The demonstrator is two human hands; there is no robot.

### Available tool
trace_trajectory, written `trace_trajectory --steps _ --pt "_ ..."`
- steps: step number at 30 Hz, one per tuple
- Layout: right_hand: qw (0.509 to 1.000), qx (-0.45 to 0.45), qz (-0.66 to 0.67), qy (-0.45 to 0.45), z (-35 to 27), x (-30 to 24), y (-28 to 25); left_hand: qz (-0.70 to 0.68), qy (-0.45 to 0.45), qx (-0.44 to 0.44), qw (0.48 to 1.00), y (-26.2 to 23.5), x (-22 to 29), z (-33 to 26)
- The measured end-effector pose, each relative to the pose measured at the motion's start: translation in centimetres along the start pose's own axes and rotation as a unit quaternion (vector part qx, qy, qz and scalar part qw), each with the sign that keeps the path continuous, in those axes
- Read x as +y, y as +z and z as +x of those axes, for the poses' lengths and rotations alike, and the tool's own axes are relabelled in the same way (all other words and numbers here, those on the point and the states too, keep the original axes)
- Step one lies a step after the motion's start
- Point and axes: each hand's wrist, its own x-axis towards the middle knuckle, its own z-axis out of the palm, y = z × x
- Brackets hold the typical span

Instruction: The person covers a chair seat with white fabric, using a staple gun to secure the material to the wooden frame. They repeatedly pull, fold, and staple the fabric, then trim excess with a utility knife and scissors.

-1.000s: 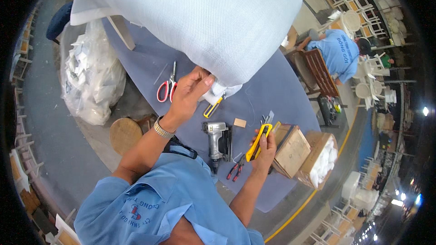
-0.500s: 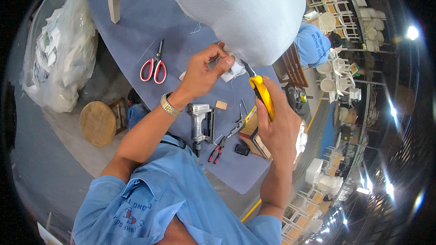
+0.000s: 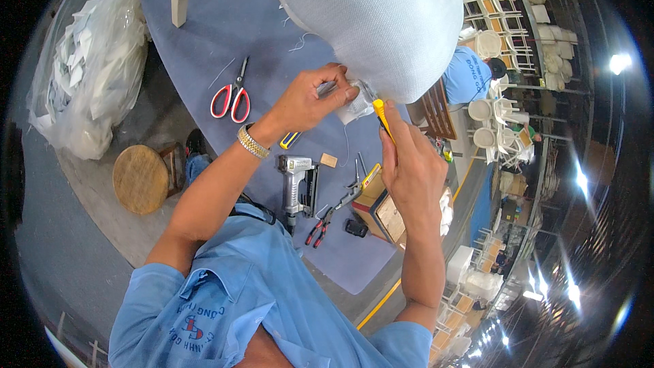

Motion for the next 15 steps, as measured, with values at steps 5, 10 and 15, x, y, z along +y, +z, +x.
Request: trace_trajectory --steps 5,10,15 --pt "1.0 0.014 0.02 -0.017 -0.4 0.1 0.4 0.0 0.029 0.014 0.999 0.3 -0.4 -0.1" --pt "1.0 0.015 -0.008 -0.018 -0.2 0.2 0.9 -0.001 0.029 0.015 0.999 0.3 -0.7 -0.1" --pt "1.0 0.0 -0.018 -0.018 -0.2 -0.2 0.6 0.011 0.02 0.019 1.0 0.4 -0.5 -0.3"
